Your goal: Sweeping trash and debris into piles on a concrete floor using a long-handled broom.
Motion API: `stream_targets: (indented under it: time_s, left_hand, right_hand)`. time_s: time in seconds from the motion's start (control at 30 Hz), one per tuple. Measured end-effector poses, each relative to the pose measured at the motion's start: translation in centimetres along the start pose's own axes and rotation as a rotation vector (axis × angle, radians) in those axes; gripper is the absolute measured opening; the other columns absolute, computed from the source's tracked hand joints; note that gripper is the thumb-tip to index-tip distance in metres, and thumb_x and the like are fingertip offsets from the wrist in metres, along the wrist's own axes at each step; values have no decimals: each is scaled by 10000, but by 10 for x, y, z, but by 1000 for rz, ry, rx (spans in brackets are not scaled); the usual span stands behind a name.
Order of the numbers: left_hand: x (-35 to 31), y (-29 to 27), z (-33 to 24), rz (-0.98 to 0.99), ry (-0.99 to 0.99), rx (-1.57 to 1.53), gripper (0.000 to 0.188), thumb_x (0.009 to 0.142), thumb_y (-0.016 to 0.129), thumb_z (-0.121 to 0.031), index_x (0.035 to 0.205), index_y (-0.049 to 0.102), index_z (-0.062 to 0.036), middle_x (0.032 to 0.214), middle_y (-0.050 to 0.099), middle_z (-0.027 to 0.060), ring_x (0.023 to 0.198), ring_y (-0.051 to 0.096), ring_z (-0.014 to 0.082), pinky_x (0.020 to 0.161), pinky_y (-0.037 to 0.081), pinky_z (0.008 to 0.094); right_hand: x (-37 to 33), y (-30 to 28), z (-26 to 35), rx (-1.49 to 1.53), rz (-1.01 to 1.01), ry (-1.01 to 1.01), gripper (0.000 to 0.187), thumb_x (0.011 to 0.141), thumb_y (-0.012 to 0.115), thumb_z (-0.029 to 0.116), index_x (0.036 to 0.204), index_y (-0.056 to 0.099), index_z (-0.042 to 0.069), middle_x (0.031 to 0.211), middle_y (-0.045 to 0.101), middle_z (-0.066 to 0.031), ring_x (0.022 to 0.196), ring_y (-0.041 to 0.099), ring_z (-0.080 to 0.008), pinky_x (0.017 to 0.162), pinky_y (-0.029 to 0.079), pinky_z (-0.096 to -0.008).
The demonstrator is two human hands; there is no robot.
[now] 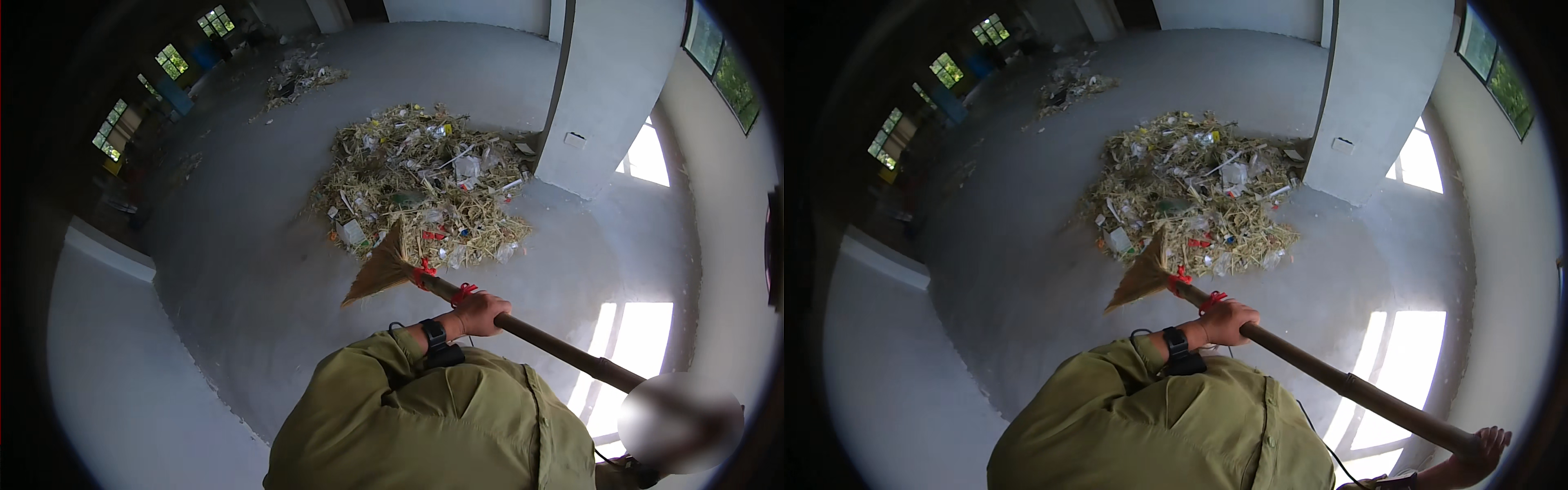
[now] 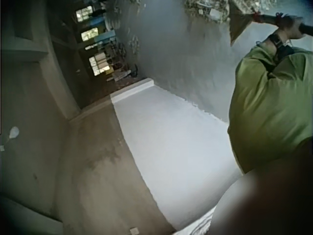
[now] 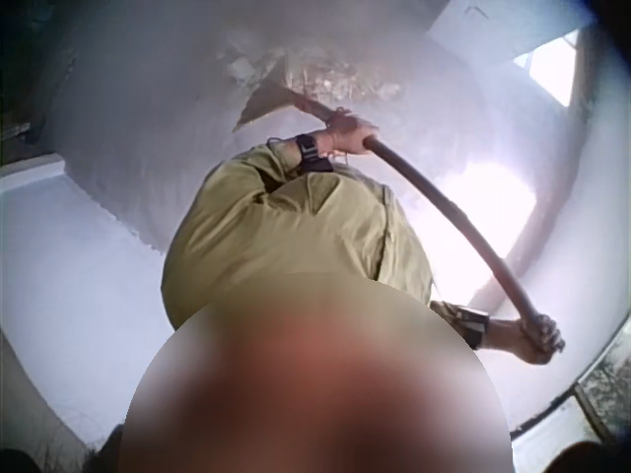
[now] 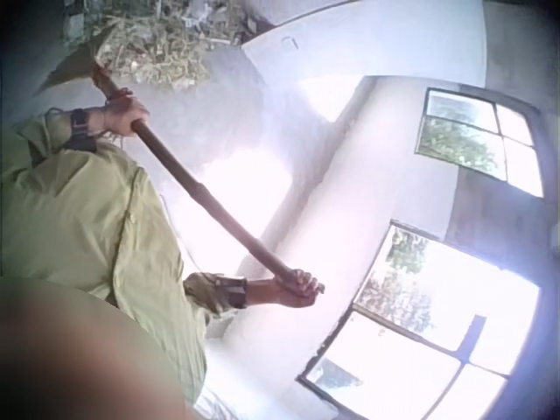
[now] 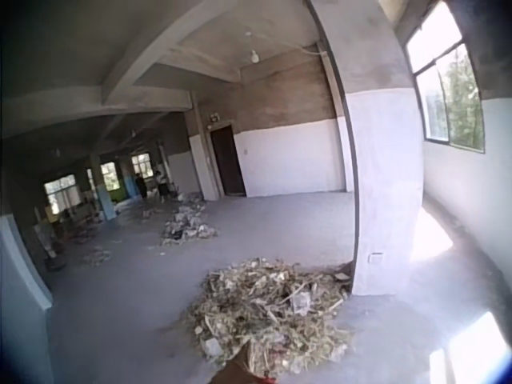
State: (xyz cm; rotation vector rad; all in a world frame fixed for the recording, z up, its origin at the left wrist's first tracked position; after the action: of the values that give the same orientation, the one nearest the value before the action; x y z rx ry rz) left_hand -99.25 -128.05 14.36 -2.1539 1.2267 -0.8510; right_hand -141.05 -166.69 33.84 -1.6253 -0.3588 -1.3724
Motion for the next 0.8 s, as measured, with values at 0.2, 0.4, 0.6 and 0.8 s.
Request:
stream_targets:
  time_s: [0.2, 0.4, 0.6, 0.8]
  left_hand:
    - [-65, 9, -10, -143, -256, 92, 173, 589, 629, -157, 680, 491, -105, 654, 535, 59, 680, 546, 272, 597, 408, 375]
    - [-158, 1, -23, -298, -617, 190, 157, 630, 610, -190, 692, 505, -93, 654, 552, 91, 666, 543, 309, 567, 408, 401]
    - [-249, 13, -34, -202, -1062, 137, 173, 700, 548, -257, 785, 577, -110, 737, 597, 99, 723, 569, 296, 624, 438, 395]
    - [-329, 44, -3, -283, -1032, 34, 230, 709, 554, -299, 703, 526, -71, 683, 570, 136, 684, 552, 344, 593, 432, 406]
  right_hand:
    - [15, 124, 82, 2273, 122, 718, 91, 849, 313, 72, 906, 374, 36, 589, 338, -13, 513, 341, -97, 502, 359, -222]
    - [20, 191, 210, 2151, 452, 976, 116, 846, 425, 154, 909, 435, 57, 654, 405, -19, 611, 440, -116, 590, 407, -228]
    - [-14, 209, 311, 1936, 1034, 949, 203, 866, 442, 270, 934, 464, 80, 776, 516, -47, 759, 514, -186, 731, 411, -290]
    - [-43, 200, 384, 1726, 1293, 808, 215, 875, 420, 273, 895, 484, 68, 794, 527, -62, 759, 522, -168, 709, 429, -292]
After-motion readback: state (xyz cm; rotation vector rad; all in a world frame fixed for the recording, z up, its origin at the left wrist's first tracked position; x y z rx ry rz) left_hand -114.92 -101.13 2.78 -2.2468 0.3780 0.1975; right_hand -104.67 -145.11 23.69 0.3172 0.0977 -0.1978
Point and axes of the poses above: each hand's wrist, its own x-axis towards the middle knuckle, its own y-axis out of the palm, z = x × y, the point moved 1 cm from there along x, towards the middle knuckle
